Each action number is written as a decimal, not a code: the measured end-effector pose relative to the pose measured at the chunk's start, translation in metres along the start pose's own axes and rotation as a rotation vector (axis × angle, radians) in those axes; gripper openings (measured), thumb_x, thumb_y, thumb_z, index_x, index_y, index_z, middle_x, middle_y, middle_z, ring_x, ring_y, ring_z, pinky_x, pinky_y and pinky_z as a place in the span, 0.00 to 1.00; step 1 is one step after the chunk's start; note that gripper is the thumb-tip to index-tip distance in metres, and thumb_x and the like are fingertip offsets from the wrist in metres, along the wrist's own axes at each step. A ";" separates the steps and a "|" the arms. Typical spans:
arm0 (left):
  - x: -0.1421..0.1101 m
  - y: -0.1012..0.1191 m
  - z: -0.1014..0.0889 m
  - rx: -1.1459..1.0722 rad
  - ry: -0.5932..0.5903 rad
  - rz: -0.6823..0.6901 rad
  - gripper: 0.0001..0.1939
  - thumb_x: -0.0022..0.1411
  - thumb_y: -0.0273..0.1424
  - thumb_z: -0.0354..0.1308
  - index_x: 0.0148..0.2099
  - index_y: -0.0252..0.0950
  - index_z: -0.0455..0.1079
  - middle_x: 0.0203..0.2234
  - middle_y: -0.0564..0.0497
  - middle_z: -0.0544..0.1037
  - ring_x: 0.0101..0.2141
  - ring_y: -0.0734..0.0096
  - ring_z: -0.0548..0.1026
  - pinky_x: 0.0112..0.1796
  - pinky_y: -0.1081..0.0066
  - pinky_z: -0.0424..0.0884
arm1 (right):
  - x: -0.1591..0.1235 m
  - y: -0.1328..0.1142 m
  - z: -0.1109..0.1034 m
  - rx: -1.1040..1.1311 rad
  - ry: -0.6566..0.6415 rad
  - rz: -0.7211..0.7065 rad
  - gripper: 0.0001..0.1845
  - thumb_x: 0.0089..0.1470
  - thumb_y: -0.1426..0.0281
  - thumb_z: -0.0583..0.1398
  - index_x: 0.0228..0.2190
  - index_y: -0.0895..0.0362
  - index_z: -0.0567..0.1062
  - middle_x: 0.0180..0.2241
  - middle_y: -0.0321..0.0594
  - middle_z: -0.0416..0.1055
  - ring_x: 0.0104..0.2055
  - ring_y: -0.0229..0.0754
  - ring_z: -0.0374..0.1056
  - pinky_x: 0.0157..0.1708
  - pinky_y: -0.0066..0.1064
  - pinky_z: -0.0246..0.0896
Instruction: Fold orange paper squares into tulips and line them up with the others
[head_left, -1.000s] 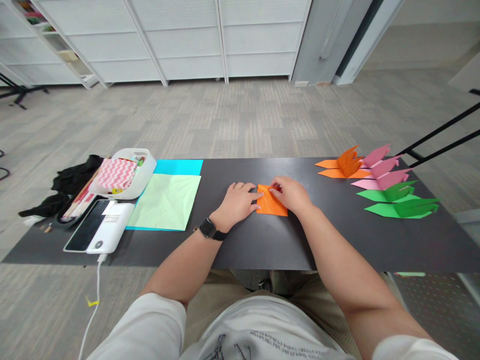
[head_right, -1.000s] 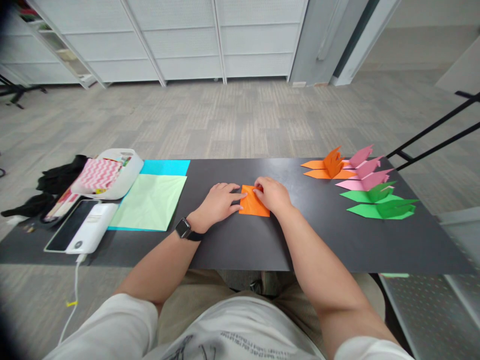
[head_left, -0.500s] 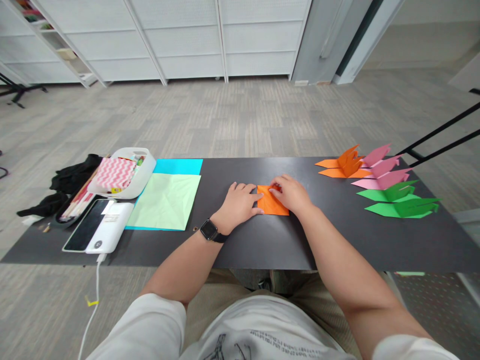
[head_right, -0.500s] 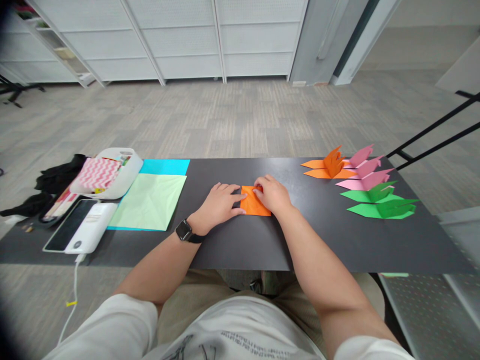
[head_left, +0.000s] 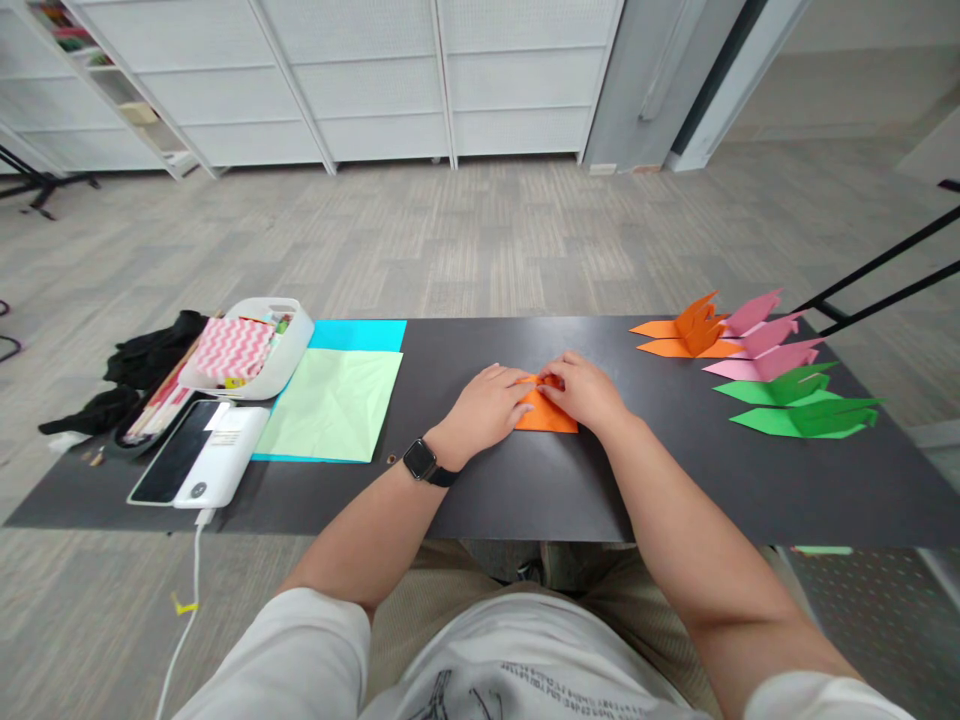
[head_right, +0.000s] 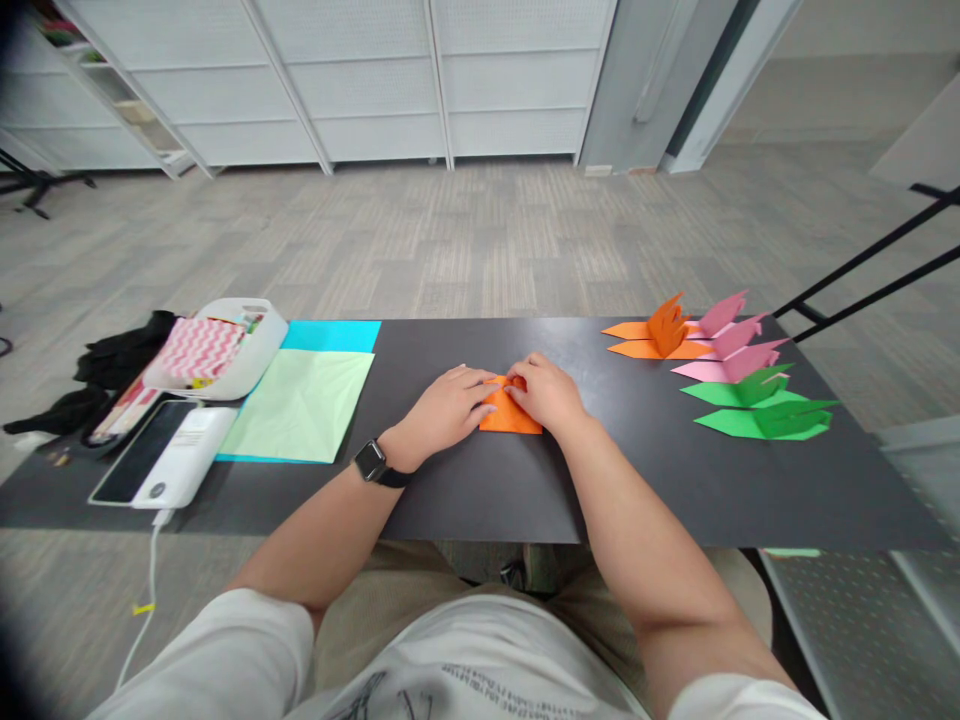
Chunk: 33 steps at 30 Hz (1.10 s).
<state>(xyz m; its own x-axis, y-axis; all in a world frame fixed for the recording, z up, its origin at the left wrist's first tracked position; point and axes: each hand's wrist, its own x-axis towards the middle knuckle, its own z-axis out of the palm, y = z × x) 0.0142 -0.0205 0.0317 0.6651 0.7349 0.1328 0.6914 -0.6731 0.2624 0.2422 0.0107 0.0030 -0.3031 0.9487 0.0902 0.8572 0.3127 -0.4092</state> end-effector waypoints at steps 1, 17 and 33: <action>0.001 0.001 0.002 -0.011 -0.015 0.027 0.19 0.77 0.35 0.54 0.66 0.43 0.73 0.65 0.46 0.74 0.64 0.58 0.71 0.71 0.53 0.58 | 0.000 0.001 0.000 0.001 -0.003 -0.007 0.07 0.62 0.70 0.66 0.42 0.50 0.83 0.43 0.41 0.75 0.43 0.45 0.73 0.41 0.35 0.66; 0.008 0.010 0.017 0.026 -0.016 0.053 0.15 0.76 0.38 0.58 0.55 0.38 0.80 0.65 0.43 0.75 0.68 0.53 0.69 0.73 0.49 0.57 | -0.009 0.015 -0.028 -0.099 0.005 -0.060 0.12 0.61 0.70 0.68 0.47 0.53 0.84 0.47 0.45 0.80 0.50 0.53 0.76 0.53 0.43 0.69; 0.016 0.001 0.047 0.018 0.025 0.182 0.20 0.77 0.34 0.57 0.67 0.38 0.71 0.68 0.42 0.72 0.70 0.51 0.66 0.71 0.49 0.59 | -0.046 0.044 0.001 -0.104 0.172 -0.232 0.15 0.68 0.64 0.63 0.52 0.49 0.85 0.54 0.44 0.82 0.55 0.56 0.74 0.57 0.52 0.68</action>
<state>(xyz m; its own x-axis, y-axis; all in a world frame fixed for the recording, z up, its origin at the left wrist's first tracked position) 0.0391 -0.0131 -0.0104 0.7725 0.6024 0.2007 0.5654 -0.7965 0.2142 0.2932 -0.0191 -0.0202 -0.4285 0.8426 0.3261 0.8139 0.5167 -0.2657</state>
